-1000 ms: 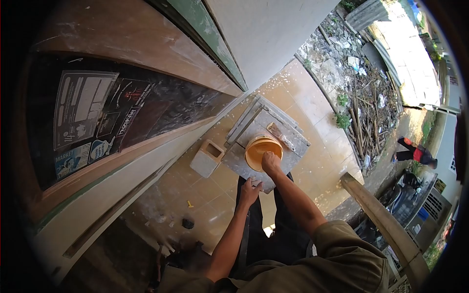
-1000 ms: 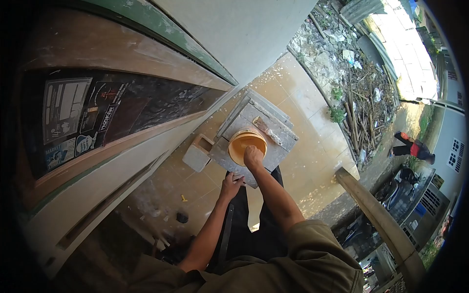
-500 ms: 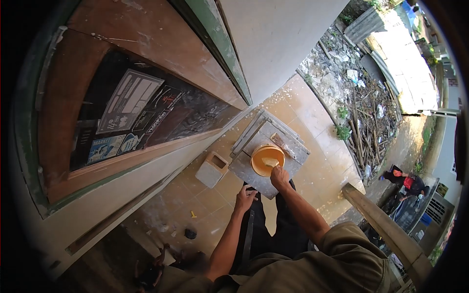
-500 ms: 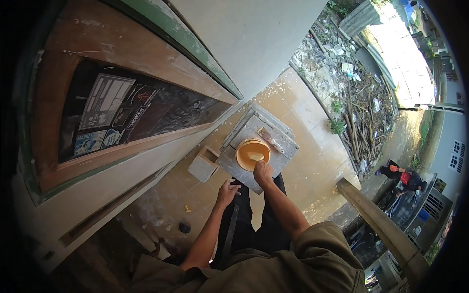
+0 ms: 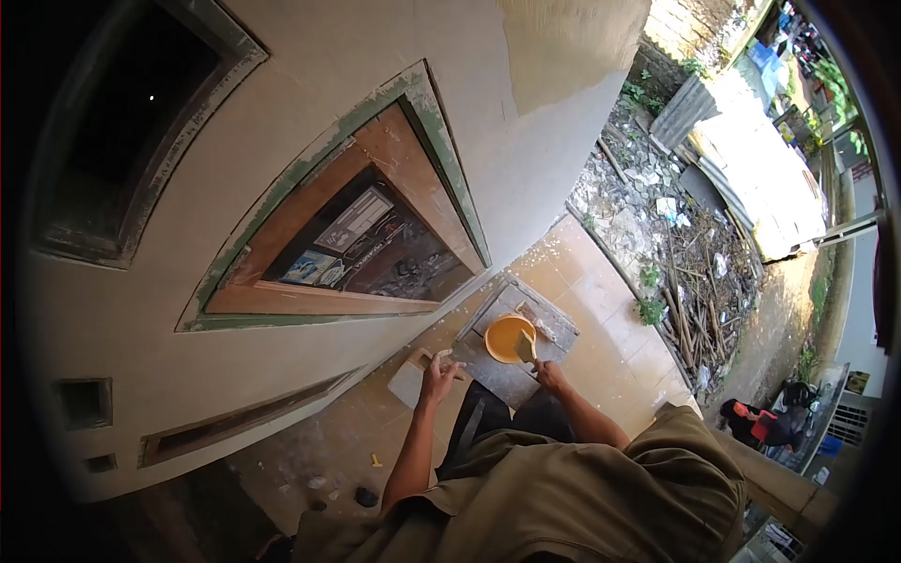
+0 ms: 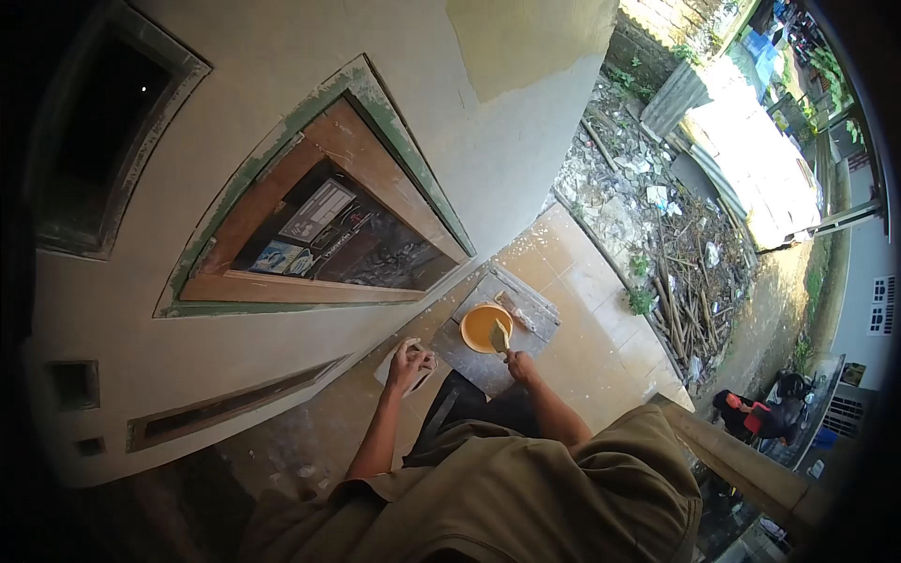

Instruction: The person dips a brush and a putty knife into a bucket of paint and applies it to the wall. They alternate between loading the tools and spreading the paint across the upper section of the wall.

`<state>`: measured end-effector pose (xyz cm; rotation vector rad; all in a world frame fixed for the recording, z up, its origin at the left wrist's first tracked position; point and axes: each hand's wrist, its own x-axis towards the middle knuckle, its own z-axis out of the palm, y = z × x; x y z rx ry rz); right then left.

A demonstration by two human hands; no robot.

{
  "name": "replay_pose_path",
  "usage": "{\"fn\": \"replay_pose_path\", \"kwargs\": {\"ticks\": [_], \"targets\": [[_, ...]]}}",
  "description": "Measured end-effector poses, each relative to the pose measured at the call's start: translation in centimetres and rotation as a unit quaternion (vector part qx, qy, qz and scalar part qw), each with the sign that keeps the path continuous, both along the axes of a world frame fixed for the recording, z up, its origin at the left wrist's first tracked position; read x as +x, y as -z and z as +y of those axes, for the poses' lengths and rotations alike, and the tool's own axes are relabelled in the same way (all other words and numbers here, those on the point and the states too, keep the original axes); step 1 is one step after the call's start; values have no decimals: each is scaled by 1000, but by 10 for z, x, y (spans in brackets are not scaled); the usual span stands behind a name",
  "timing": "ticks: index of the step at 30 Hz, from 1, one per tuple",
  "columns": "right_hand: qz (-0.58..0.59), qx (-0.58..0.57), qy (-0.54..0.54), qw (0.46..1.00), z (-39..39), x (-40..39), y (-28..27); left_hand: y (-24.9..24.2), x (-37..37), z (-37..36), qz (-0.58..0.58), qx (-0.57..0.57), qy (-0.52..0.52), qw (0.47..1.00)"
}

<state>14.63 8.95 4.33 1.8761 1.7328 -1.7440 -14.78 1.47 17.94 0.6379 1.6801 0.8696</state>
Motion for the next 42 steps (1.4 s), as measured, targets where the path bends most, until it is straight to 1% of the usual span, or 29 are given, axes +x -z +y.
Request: {"fn": "replay_pose_path", "kwargs": {"ticks": [3,5,6,7,9,12,14,18,19,20,21,22,23,24,25,26,27,28,29,30,31,33,34,35,36,37,39,40,42], "targets": [[-64,89,-63,992,7,-7,-24,-26,-2,10,28,12,27,999],[-94,106,-78,987,5,-8,-3,-13,-2,10,-14,16,-6,1000],[-118,96,-90,984,6,-12,-7,-19,-2,14,-6,38,16,999],[-134,84,-128,979,12,-15,-22,-29,0,19,3,59,38,998],[-154,71,-129,977,13,-18,-30,-39,2,27,66,73,49,994],[-154,70,-135,976,15,-23,-38,-63,-3,48,113,133,55,983],[-175,44,-130,975,15,-23,-39,-94,-9,63,150,157,52,975],[-174,52,-130,975,11,-18,-34,-170,-30,89,238,209,47,947],[-171,54,-126,976,9,-17,-36,-191,-38,93,263,220,51,938],[-171,58,-124,976,8,-17,-39,-224,-42,100,279,248,43,927],[-171,62,-123,976,6,-16,-41,-246,-51,105,303,282,31,910],[-175,71,-121,975,11,-17,-40,-302,-60,113,315,322,-8,893],[-183,69,-120,973,4,-15,-36,-322,-71,118,373,354,-2,858],[-179,73,-118,974,0,-13,-27,-348,-79,124,432,408,11,804],[-145,90,-115,979,-3,-10,-18,-364,-87,126,475,386,-16,790],[-111,108,-111,982,-4,-6,-8,-389,-92,133,481,450,-10,752],[-78,124,-108,983,-5,-1,0,-414,-93,138,525,472,-9,709],[-46,139,-105,984,-7,4,9,-435,-95,141,544,465,-13,698],[-14,154,-101,983,-7,4,11,-450,-103,147,578,478,3,661],[19,171,-79,982,-4,7,0,-465,-108,152,604,473,6,642],[19,173,-77,982,-2,10,-8,-475,-115,157,632,458,4,626],[90,271,-12,958,7,9,-37,-495,-121,164,636,428,1,642],[92,224,7,970,16,8,-58,-500,-126,168,635,433,2,640],[93,176,25,980,29,7,-86,-503,-134,171,660,409,14,629],[83,210,16,974,42,3,-131,-506,-140,176,685,385,25,619],[71,244,7,967,58,-3,-177,-509,-145,180,682,390,26,618],[141,344,19,928,94,-11,-238,-514,-153,188,667,321,40,671],[154,345,32,925,114,-19,-284,-514,-161,193,665,325,41,671],[156,411,26,898,150,-35,-382,-512,-178,205,686,284,37,668]]}}
